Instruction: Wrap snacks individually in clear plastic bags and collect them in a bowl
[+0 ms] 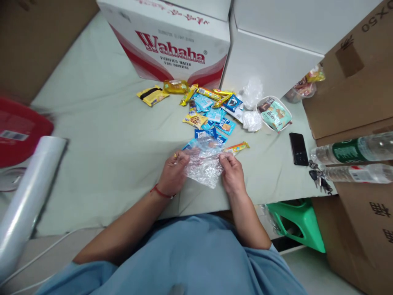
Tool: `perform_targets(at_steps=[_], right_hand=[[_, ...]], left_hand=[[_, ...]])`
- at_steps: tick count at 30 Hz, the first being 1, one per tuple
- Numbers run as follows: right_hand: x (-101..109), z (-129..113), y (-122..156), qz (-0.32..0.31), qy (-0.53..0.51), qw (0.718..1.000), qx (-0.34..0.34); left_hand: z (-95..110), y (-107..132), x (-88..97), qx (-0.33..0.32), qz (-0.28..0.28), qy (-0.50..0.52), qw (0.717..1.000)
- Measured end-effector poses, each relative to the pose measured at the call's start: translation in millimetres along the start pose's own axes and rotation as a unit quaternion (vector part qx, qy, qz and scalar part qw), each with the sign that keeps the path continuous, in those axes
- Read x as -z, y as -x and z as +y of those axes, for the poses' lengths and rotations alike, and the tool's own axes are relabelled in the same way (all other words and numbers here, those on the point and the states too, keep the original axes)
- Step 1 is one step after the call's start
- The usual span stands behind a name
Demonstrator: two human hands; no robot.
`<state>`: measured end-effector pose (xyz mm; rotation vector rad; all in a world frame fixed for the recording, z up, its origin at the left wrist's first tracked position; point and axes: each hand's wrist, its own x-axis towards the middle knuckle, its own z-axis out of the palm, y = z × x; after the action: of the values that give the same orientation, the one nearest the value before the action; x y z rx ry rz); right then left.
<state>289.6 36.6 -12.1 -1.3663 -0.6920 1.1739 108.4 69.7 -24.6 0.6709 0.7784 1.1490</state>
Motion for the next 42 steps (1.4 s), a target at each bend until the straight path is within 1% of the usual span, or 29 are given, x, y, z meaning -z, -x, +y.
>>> perform_targets(at_steps=[2, 3, 4, 5, 6, 7, 8, 9, 10, 11, 12, 13, 15, 16, 17, 19, 20, 24, 29, 32, 35, 38, 42], right_hand=[[1.8, -1.0, -0.1, -0.006, -0.028, 0.999, -0.037], [2.9, -1.2, 0.8, -0.010, -0.037, 0.998, -0.053], [4.0, -1.3, 2.1, -0.011, -0.043, 0.997, -0.065], [4.8, -1.2, 3.3, -0.010, -0.047, 0.996, -0.074], [5.6, -0.9, 4.4, -0.006, -0.049, 0.996, -0.078], [6.2, -0.7, 5.0, 0.001, -0.050, 0.996, -0.080], [6.9, -0.4, 5.2, 0.009, -0.050, 0.995, -0.081], [7.5, -0.1, 5.1, 0.016, -0.048, 0.995, -0.081], [8.2, 0.1, 4.6, 0.023, -0.045, 0.996, -0.078], [8.9, 0.2, 4.1, 0.027, -0.039, 0.996, -0.073], [9.7, 0.2, 3.6, 0.028, -0.032, 0.997, -0.067], [10.6, 0.2, 3.3, 0.026, -0.023, 0.998, -0.060], [12.5, 0.5, 3.1, 0.018, -0.007, 0.999, -0.048], [13.5, 0.9, 3.3, 0.014, 0.000, 0.999, -0.046], [14.4, 1.6, 3.6, 0.012, 0.005, 0.999, -0.046], [16.1, 3.5, 4.4, 0.011, 0.013, 0.999, -0.048], [16.8, 4.7, 4.8, 0.011, 0.016, 0.999, -0.049], [18.1, 7.0, 6.5, 0.006, 0.004, 0.999, -0.051], [21.3, 3.5, 11.3, -0.010, -0.064, 0.997, -0.044], [25.2, 2.5, 17.8, -0.027, -0.072, 0.996, -0.047], [29.3, 1.8, 26.1, -0.036, -0.038, 0.997, -0.057], [32.8, -1.5, 34.1, -0.032, 0.019, 0.997, -0.074], [34.4, -7.8, 42.3, -0.046, 0.062, 0.992, -0.097]], left_hand=[[-1.0, -4.2, 1.6, 0.043, 0.010, 0.059, 0.997], [-2.0, -6.2, 2.9, 0.048, 0.015, 0.067, 0.996], [-3.3, -7.9, 4.3, 0.039, 0.024, 0.060, 0.997], [-4.4, -9.0, 6.0, 0.012, 0.039, 0.037, 0.999], [-5.1, -9.4, 7.9, -0.030, 0.060, 0.001, 0.998], [-4.8, -8.9, 9.8, -0.086, 0.085, -0.045, 0.992], [-3.3, -7.5, 11.5, -0.150, 0.107, -0.099, 0.978], [-0.3, -5.2, 12.8, -0.214, 0.120, -0.160, 0.956], [3.9, -2.0, 13.6, -0.272, 0.115, -0.224, 0.929], [9.0, 1.8, 13.7, -0.319, 0.089, -0.283, 0.900], [14.3, 6.0, 13.2, -0.354, 0.043, -0.333, 0.873], [19.1, 10.3, 12.2, -0.375, -0.017, -0.373, 0.848], [24.7, 17.8, 9.7, -0.387, -0.145, -0.418, 0.809], [24.9, 20.6, 8.9, -0.386, -0.197, -0.430, 0.792], [23.2, 22.6, 8.7, -0.384, -0.233, -0.440, 0.777], [15.9, 24.1, 10.2, -0.376, -0.265, -0.460, 0.760], [11.4, 23.9, 11.7, -0.367, -0.268, -0.466, 0.759], [-3.2, 19.9, 16.9, -0.325, -0.249, -0.478, 0.777], [-9.3, 16.7, 16.4, -0.312, -0.228, -0.479, 0.788], [-11.1, 16.4, 17.0, -0.297, -0.213, -0.480, 0.798], [-12.7, 16.1, 18.5, -0.278, -0.198, -0.476, 0.810], [-13.2, 15.5, 18.5, -0.264, -0.201, -0.469, 0.818], [-12.4, 15.2, 14.7, -0.267, -0.210, -0.473, 0.813]])
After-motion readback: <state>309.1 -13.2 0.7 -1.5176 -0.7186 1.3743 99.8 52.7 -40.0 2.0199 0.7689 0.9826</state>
